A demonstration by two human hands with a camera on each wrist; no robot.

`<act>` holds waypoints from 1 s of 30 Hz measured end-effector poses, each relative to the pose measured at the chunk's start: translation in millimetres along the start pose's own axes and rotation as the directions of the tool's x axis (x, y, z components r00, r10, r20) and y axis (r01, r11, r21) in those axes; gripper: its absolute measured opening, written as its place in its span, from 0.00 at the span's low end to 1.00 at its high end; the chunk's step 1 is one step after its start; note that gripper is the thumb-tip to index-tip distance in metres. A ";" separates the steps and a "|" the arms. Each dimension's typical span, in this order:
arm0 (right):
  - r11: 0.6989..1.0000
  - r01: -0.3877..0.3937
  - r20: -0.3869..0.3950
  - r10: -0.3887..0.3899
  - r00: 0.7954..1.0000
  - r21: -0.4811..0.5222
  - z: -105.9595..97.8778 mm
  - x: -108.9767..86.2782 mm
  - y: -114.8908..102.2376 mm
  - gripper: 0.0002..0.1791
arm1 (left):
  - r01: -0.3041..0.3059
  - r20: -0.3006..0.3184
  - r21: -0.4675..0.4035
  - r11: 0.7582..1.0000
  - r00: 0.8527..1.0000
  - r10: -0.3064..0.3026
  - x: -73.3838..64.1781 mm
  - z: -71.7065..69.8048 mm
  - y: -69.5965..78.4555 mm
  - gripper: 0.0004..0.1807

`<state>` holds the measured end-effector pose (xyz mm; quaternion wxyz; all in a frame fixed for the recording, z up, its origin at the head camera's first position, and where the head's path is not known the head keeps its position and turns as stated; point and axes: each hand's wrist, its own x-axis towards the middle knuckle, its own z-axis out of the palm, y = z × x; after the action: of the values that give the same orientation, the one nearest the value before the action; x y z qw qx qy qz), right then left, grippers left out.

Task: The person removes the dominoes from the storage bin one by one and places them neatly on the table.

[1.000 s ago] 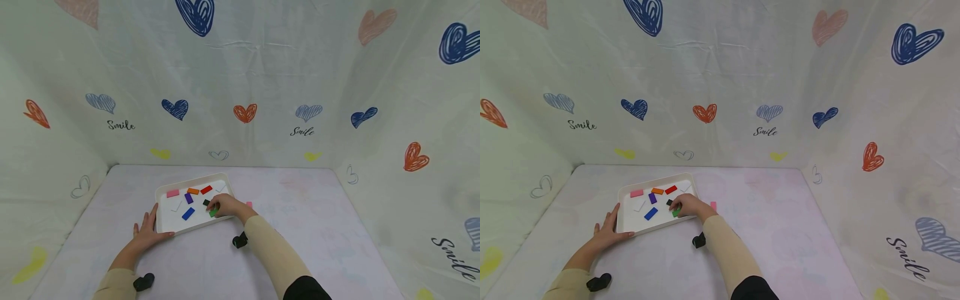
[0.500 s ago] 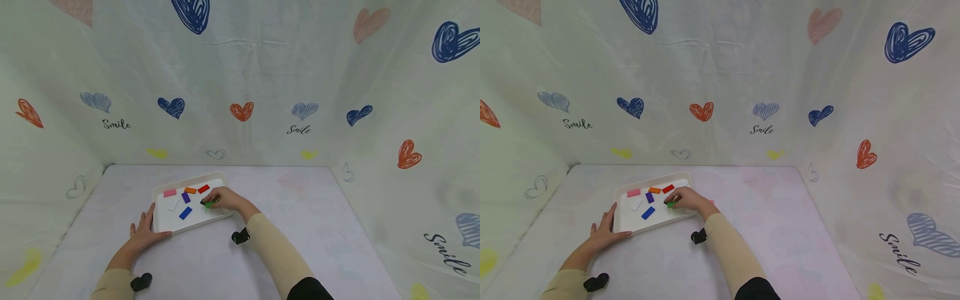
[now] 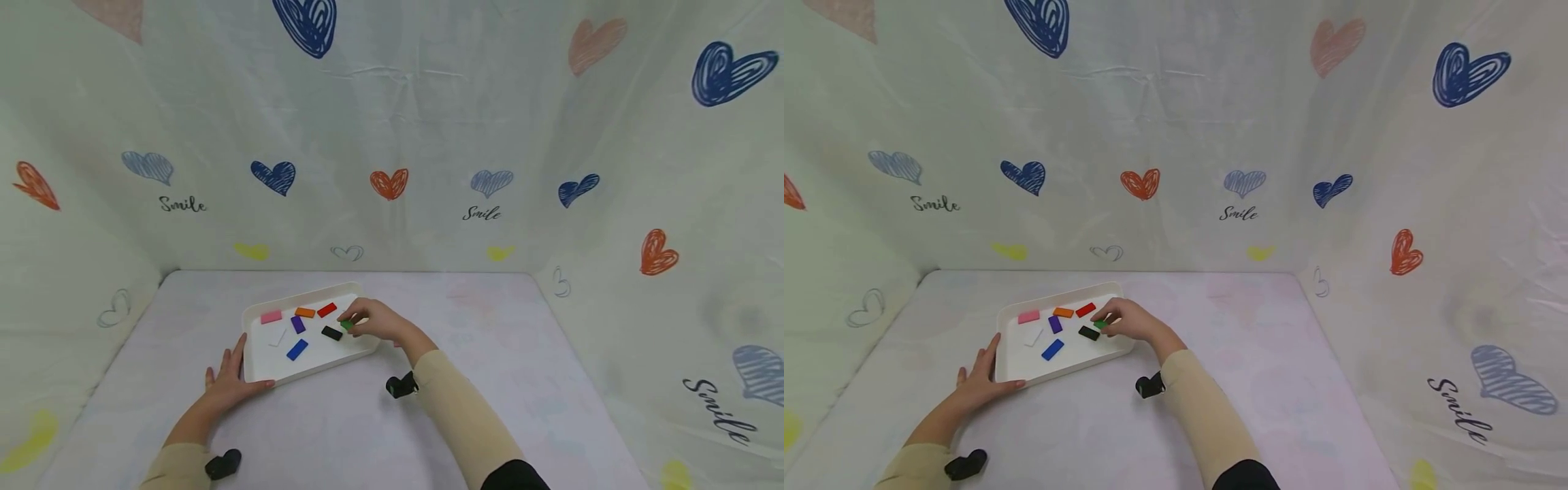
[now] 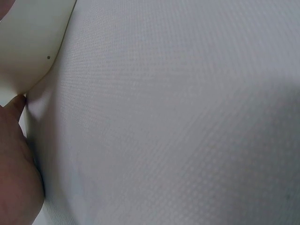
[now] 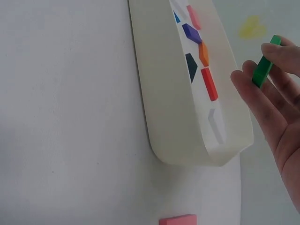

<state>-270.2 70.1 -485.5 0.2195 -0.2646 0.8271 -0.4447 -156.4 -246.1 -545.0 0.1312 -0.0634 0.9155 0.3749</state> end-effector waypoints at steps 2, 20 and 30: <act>1.000 0.008 -0.004 -0.008 1.000 0.000 -2.5 -2.5 1.7 0.18 | -0.002 -0.002 0.003 1.000 1.000 0.002 0.1 -0.3 -1.1 0.73; 0.997 -0.076 -0.076 0.078 0.994 0.024 -28.9 -32.5 26.9 0.27 | -0.024 0.001 -0.007 1.000 1.000 0.024 0.7 -0.6 -1.6 0.73; 0.990 -0.128 -0.167 0.136 0.977 0.061 -36.9 -48.5 48.8 0.27 | -0.032 -0.010 0.006 0.999 0.999 0.032 0.9 0.9 -2.2 0.73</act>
<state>-267.0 146.4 -502.1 0.1832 -0.1646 0.8473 -0.4706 -156.6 -247.0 -547.4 0.1209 -0.0504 0.9182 0.3738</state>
